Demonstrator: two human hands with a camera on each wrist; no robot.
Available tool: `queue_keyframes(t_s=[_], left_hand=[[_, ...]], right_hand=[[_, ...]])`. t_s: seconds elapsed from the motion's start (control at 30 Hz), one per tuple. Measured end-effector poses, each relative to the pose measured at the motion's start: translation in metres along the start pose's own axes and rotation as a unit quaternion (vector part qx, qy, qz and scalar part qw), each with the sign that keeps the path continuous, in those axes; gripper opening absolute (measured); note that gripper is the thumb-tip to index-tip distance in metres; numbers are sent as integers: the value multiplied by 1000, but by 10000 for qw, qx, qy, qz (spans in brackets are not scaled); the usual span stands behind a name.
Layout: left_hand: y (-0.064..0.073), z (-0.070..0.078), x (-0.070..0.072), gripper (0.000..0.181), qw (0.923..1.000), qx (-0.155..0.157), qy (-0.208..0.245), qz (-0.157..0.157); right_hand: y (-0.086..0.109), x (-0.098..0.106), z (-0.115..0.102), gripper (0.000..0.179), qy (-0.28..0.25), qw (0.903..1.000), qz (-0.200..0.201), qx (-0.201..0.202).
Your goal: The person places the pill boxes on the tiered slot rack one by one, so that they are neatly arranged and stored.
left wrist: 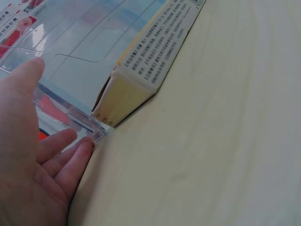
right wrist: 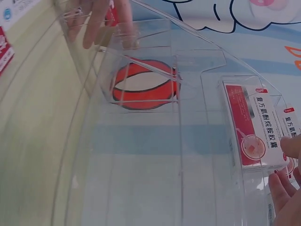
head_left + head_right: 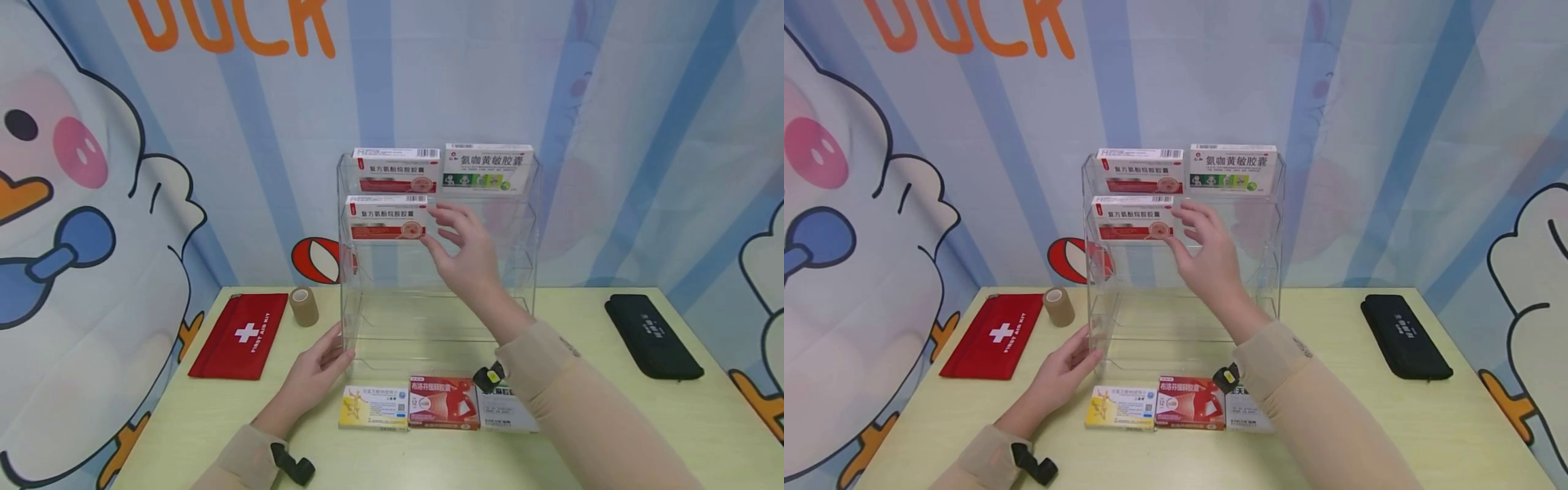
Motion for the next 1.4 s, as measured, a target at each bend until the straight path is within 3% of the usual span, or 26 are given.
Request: queue_keyframes(t_s=[0.33,0.57,0.83,1.1,1.4], left_hand=[[0,-2,2,75,10000,57,-30,35],[0,-2,3,75,10000,33,-20,44],[0,-1,3,76,10000,26,-18,38],[0,0,2,76,10000,-54,-9,62],[0,-2,1,76,10000,9,-16,97]], right_hand=[[37,12,11,39,96,9994,-112,322],[66,20,5,42,349,9971,-265,619],[94,38,5,42,637,9950,-331,700],[122,58,7,46,977,9889,-336,1066],[150,83,27,50,1634,9824,-431,793]])
Point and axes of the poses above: each hand's wrist, its own y-axis away from the middle knuckle, its own x-axis out of the back of the hand, z = x × y, the point moved 10 cm from there along -y, towards the middle knuckle, and after that the axes turned 6 degrees about -x, right-handed, at the moved point
